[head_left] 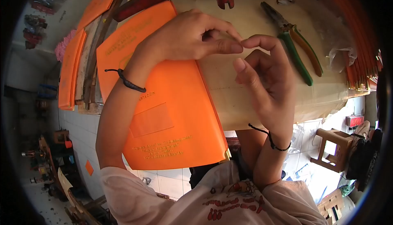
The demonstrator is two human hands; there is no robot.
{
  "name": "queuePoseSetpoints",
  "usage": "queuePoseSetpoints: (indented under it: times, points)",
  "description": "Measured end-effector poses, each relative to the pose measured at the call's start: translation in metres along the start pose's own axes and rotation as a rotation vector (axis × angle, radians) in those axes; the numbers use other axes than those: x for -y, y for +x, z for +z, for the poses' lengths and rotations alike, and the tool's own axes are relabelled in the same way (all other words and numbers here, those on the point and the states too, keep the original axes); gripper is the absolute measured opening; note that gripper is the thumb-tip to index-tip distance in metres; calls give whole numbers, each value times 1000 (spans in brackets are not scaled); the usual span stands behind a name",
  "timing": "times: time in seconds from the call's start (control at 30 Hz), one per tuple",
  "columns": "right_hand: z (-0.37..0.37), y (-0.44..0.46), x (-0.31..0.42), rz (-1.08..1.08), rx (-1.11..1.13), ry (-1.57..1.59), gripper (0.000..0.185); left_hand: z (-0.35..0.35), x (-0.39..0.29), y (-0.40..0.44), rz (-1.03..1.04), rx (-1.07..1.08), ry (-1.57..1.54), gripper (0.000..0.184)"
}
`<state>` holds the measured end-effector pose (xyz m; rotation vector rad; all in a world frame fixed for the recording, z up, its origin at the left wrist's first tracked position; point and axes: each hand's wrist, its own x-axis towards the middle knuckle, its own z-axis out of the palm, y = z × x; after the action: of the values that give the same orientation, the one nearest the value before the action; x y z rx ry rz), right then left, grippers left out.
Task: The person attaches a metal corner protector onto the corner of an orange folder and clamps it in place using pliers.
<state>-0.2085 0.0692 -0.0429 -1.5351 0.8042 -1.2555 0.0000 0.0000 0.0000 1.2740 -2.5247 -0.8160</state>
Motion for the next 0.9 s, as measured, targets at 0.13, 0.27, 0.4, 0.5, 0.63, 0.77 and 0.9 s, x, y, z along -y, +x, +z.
queuePoseSetpoints:
  times: [0.13,0.27,0.4,0.5,0.63,0.77,0.9]
  points:
    - [3,0,2,16,-28,31,32,-1,2,-2,22,-44,-2,41]
    - [2,-2,5,12,-42,-1,31,5,5,0,47,-66,-18,39]
    - [2,-1,3,30,-54,75,31,3,-2,-2,67,-76,-39,36]
    - [3,-1,2,17,-42,48,30,4,0,-2,41,-59,-4,35]
    - [2,-3,9,47,-49,75,30,4,3,-1,80,-75,-6,36]
    - [2,-3,8,36,-25,40,32,4,2,-1,78,-75,-26,36]
    - [0,-4,10,64,-17,47,33,5,4,-1,101,-94,-16,34]
